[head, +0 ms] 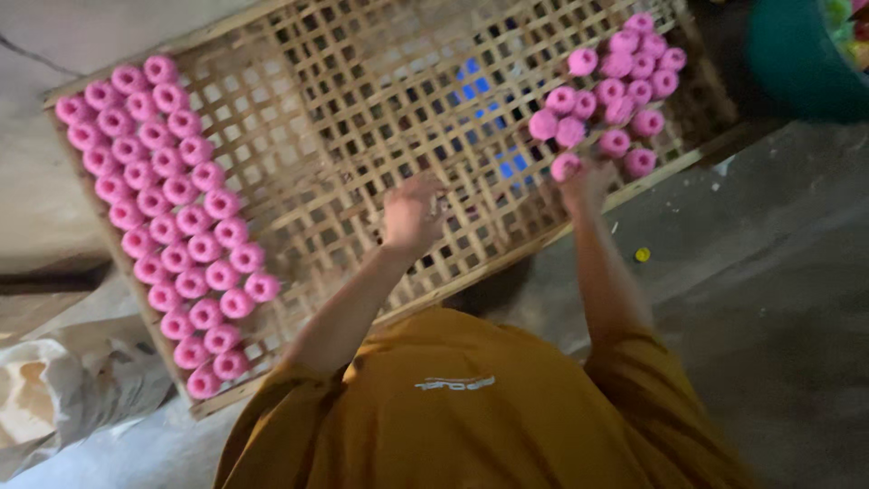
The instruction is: The person arranges pink ring-shaped items on a wooden lattice tray, then places colorful plastic bottle caps into a circular tray. Finally, they scoop pink dough from a basin and press it into the caps using a wooden tool.
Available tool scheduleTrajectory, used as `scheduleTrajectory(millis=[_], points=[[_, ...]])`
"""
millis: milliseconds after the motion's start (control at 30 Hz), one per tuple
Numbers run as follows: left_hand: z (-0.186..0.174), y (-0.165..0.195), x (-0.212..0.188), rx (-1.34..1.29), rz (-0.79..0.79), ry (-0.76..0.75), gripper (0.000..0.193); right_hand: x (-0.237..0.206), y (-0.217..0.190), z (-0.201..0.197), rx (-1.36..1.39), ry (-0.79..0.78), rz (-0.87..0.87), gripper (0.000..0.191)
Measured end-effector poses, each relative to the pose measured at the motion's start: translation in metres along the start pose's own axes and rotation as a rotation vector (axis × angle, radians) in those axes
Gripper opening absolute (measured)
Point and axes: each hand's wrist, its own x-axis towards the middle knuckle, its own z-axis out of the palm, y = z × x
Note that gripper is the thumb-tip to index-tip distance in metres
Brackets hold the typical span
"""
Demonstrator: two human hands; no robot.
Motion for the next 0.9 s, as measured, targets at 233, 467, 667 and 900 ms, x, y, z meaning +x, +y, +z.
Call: scheduleTrajectory(millis=[233, 467, 667, 900], points=[[0.151, 0.062, 0.145, 0.110, 0.388, -0.028, 0.044, -0.069, -0.001, -0.011, 0.595, -0.128, 0.092, 0.029], [0.195, 0.072, 0.214, 0.297, 0.265, -0.220, 0.034, -0.110, 0.028, -0.013, 0.811, -0.114, 0.119, 0.028], [0.149, 0.050, 0.195, -0.409, -0.303, -0.210, 0.041, -0.099, 0.038, 0.002, 1.122, -0.169, 0.348, 0.024], [0.036, -0.077, 0.044, -1.493, -0.396, -0.094, 0.026, -0.117, -0.078, 0.024, 1.220, -0.472, 0.166, 0.019]])
